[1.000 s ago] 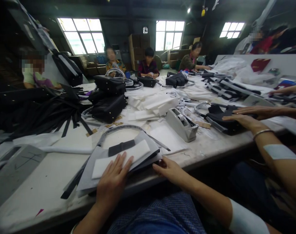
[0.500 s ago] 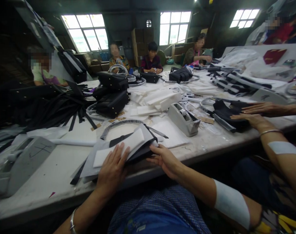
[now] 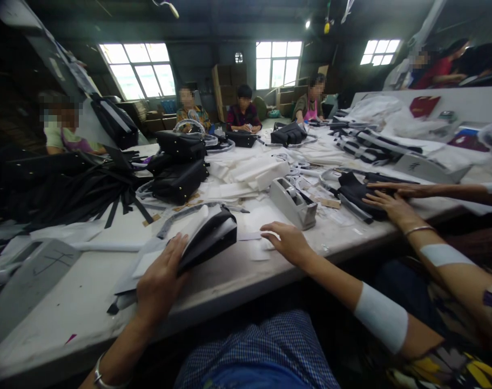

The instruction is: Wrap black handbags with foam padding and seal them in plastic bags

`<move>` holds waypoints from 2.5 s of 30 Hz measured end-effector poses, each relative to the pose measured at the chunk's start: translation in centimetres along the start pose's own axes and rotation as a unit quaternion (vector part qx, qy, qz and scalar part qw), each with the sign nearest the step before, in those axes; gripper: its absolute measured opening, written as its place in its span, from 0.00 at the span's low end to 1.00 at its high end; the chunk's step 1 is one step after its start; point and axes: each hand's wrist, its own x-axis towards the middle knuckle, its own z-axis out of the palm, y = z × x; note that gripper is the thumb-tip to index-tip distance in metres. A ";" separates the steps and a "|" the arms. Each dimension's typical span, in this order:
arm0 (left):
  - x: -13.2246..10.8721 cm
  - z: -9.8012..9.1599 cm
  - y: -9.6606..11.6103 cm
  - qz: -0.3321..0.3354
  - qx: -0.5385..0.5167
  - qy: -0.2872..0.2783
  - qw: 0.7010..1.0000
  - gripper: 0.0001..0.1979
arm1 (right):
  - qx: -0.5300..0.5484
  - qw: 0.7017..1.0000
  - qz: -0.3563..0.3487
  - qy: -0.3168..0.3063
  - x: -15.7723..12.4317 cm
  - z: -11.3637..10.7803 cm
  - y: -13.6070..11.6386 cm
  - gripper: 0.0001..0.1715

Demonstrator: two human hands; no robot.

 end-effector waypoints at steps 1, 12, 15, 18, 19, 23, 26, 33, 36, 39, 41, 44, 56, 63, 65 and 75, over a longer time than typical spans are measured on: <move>0.3 -0.3 0.0 -0.017 -0.003 0.004 1.000 0.42 | -0.072 0.997 -0.036 0.012 0.2 -0.5 1.2 0.12; 1.0 0.0 0.1 -0.050 -0.015 0.031 0.998 0.42 | -0.183 0.981 0.043 -0.040 1.9 -0.5 7.5 0.16; 1.0 0.2 0.1 -0.050 -0.014 0.028 0.998 0.41 | -0.178 0.981 0.067 -0.044 3.0 -1.0 8.0 0.14; 1.1 0.2 0.1 -0.060 -0.008 0.030 0.998 0.41 | -0.173 0.980 0.087 -0.044 4.0 -1.7 8.5 0.15; 1.1 0.2 0.1 -0.062 -0.007 0.031 0.998 0.40 | -0.173 0.980 0.089 -0.039 4.1 -1.9 8.6 0.17; 1.0 0.3 0.0 -0.050 0.000 0.041 0.998 0.40 | -0.176 0.981 0.082 -0.029 3.3 -2.6 9.0 0.23; 1.0 0.5 -0.1 -0.045 0.006 0.046 0.998 0.40 | -0.188 0.979 0.068 -0.043 2.0 -2.6 9.1 0.22; 0.9 0.8 0.1 -0.046 0.004 0.041 0.998 0.40 | -0.240 0.967 0.071 -0.047 1.2 -2.1 8.4 0.15; 0.8 0.8 0.1 -0.051 0.003 0.041 0.998 0.40 | -0.260 0.961 0.084 -0.039 1.6 -2.4 7.7 0.14; 0.9 0.7 0.0 -0.053 0.002 0.040 0.998 0.41 | -0.266 0.959 0.091 -0.034 2.0 -2.8 6.9 0.13; 1.0 0.7 0.0 -0.054 -0.001 0.038 0.998 0.41 | -0.265 0.959 0.100 -0.019 2.3 -3.2 6.5 0.14; 1.0 0.5 0.0 -0.055 -0.008 0.033 0.998 0.40 | -0.252 0.962 0.105 0.013 2.7 -3.5 5.7 0.15; 1.2 0.4 0.1 -0.066 -0.013 0.045 0.997 0.40 | 0.022 0.991 -0.023 -0.128 -2.1 1.2 -3.9 0.14; 1.3 0.3 -0.1 -0.075 -0.026 0.035 0.996 0.41 | 0.068 0.978 -0.016 -0.195 -3.3 2.6 -5.2 0.14; 1.4 0.2 -0.1 -0.076 -0.031 0.033 0.996 0.41 | 0.021 0.993 -0.016 -0.111 -2.0 3.6 -4.0 0.17; 1.1 0.4 -0.4 -0.090 -0.040 0.045 0.994 0.42 | -0.067 0.941 -0.198 -0.265 0.1 9.3 -3.3 0.44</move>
